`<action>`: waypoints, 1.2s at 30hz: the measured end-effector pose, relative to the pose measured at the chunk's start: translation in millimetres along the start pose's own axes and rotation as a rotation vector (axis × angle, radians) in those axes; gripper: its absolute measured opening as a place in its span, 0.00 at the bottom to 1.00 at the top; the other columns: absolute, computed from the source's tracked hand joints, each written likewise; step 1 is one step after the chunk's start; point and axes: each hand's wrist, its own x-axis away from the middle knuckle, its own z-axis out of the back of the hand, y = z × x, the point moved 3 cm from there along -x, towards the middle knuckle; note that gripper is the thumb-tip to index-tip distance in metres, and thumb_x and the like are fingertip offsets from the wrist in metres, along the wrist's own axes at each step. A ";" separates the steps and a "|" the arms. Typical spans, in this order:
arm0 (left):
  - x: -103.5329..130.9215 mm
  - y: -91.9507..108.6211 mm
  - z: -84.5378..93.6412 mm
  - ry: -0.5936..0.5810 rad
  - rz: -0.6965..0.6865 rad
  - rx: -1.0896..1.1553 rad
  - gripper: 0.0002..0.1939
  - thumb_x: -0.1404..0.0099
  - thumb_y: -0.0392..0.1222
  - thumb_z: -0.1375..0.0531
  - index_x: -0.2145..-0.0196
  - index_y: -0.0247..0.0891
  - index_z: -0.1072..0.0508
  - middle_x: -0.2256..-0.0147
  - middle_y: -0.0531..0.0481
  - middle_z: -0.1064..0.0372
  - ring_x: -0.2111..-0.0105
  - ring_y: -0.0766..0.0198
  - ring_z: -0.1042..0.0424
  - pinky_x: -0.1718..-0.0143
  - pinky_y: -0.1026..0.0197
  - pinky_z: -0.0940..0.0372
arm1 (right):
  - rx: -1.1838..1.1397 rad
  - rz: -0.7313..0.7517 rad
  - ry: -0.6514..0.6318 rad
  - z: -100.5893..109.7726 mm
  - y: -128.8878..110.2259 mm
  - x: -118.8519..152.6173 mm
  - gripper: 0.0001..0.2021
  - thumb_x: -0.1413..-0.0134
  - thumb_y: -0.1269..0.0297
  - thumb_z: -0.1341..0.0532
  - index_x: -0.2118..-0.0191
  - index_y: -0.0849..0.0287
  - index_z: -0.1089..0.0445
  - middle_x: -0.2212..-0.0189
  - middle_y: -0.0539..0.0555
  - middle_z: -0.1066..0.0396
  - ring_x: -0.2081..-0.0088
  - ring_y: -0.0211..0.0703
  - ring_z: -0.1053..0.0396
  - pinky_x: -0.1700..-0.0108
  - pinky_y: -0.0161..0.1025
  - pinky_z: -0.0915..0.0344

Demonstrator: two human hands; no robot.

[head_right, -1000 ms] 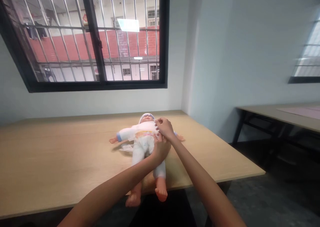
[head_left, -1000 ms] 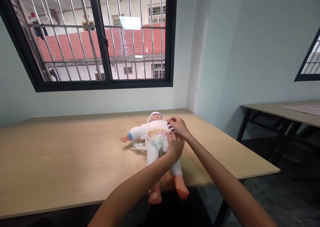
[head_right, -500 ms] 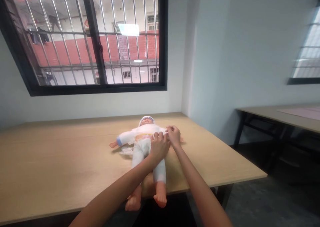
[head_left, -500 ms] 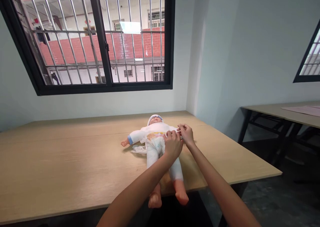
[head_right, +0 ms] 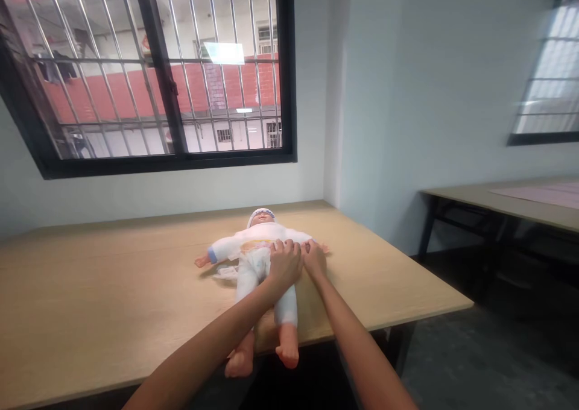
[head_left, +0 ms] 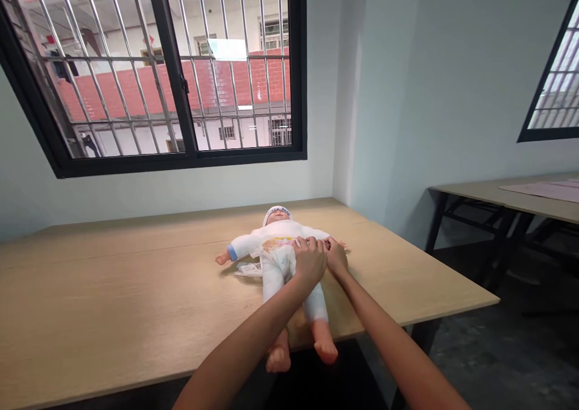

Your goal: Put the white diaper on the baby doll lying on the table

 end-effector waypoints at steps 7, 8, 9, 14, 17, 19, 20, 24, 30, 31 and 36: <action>0.4 -0.2 -1.6 0.001 -0.070 0.029 0.16 0.33 0.36 0.50 0.52 0.30 0.29 0.57 0.35 0.30 0.49 0.40 0.34 0.48 0.39 0.44 | 0.140 0.081 -0.074 -2.2 2.2 -0.9 0.04 0.45 0.66 0.45 0.68 0.59 0.35 0.71 0.54 0.28 0.69 0.43 0.33 0.66 0.36 0.43; 0.5 -0.5 -2.2 0.005 -0.085 0.028 0.17 0.33 0.36 0.50 0.51 0.30 0.29 0.57 0.34 0.30 0.49 0.41 0.34 0.47 0.39 0.45 | 0.141 0.082 -0.077 -1.9 2.3 -1.4 0.04 0.45 0.66 0.45 0.68 0.59 0.34 0.70 0.54 0.28 0.68 0.43 0.33 0.66 0.35 0.43; 0.6 -0.8 -2.9 0.008 -0.096 0.027 0.17 0.34 0.37 0.50 0.51 0.30 0.29 0.57 0.34 0.29 0.50 0.41 0.34 0.46 0.39 0.45 | 0.142 0.083 -0.084 -1.8 2.3 -1.8 0.04 0.46 0.67 0.45 0.68 0.59 0.34 0.70 0.54 0.28 0.68 0.43 0.33 0.66 0.35 0.42; 1.2 -0.6 -5.8 0.024 -0.143 0.047 0.19 0.33 0.39 0.50 0.48 0.31 0.31 0.57 0.36 0.30 0.52 0.47 0.33 0.45 0.42 0.46 | 0.158 0.119 -0.095 -3.4 4.9 -0.9 0.03 0.46 0.68 0.43 0.67 0.58 0.33 0.66 0.56 0.26 0.65 0.44 0.31 0.63 0.36 0.40; 2.7 2.9 -4.1 0.029 -0.218 0.082 0.18 0.33 0.38 0.49 0.47 0.34 0.32 0.56 0.38 0.30 0.52 0.51 0.34 0.44 0.44 0.45 | 0.198 0.160 -0.073 -7.4 9.6 1.6 0.05 0.46 0.67 0.43 0.64 0.57 0.31 0.65 0.58 0.26 0.62 0.48 0.31 0.61 0.38 0.39; 4.0 5.0 -1.4 0.031 -0.248 0.103 0.17 0.34 0.37 0.48 0.48 0.36 0.32 0.55 0.39 0.30 0.51 0.51 0.35 0.44 0.44 0.45 | 0.217 0.174 -0.069 -10.4 12.8 2.9 0.06 0.45 0.67 0.42 0.62 0.57 0.30 0.65 0.60 0.26 0.60 0.51 0.31 0.61 0.40 0.39; 4.7 5.6 0.2 0.035 -0.250 0.108 0.17 0.34 0.36 0.47 0.48 0.36 0.32 0.55 0.39 0.30 0.50 0.50 0.35 0.44 0.43 0.45 | 0.219 0.177 -0.075 -11.6 14.0 3.2 0.06 0.45 0.66 0.42 0.62 0.57 0.29 0.65 0.61 0.26 0.60 0.53 0.31 0.61 0.40 0.39; 6.2 4.7 5.2 0.069 -0.169 0.092 0.18 0.35 0.36 0.47 0.48 0.36 0.32 0.52 0.37 0.32 0.44 0.45 0.39 0.42 0.36 0.47 | 0.214 0.151 -0.099 -11.2 14.1 2.1 0.06 0.43 0.66 0.43 0.62 0.57 0.30 0.66 0.60 0.26 0.61 0.51 0.31 0.61 0.40 0.40; 5.7 1.5 4.3 0.062 -0.043 0.064 0.16 0.33 0.37 0.49 0.50 0.32 0.30 0.49 0.33 0.33 0.41 0.41 0.41 0.43 0.35 0.45 | 0.218 0.117 -0.126 -3.2 2.3 -2.9 0.03 0.46 0.68 0.43 0.69 0.58 0.34 0.70 0.54 0.27 0.67 0.44 0.33 0.64 0.36 0.42; 5.5 1.4 4.0 0.063 -0.037 0.060 0.17 0.33 0.38 0.49 0.50 0.32 0.30 0.49 0.33 0.34 0.41 0.40 0.41 0.43 0.35 0.45 | 0.214 0.110 -0.130 -2.4 0.7 -3.1 0.03 0.46 0.67 0.43 0.70 0.58 0.34 0.71 0.54 0.28 0.68 0.43 0.34 0.65 0.36 0.42; 4.0 0.2 2.9 0.047 -0.022 0.051 0.17 0.33 0.39 0.50 0.52 0.30 0.28 0.50 0.32 0.33 0.41 0.38 0.41 0.42 0.35 0.46 | 0.194 0.097 -0.123 -0.8 -3.1 -0.7 0.05 0.46 0.67 0.44 0.72 0.58 0.36 0.75 0.52 0.31 0.70 0.43 0.36 0.67 0.36 0.44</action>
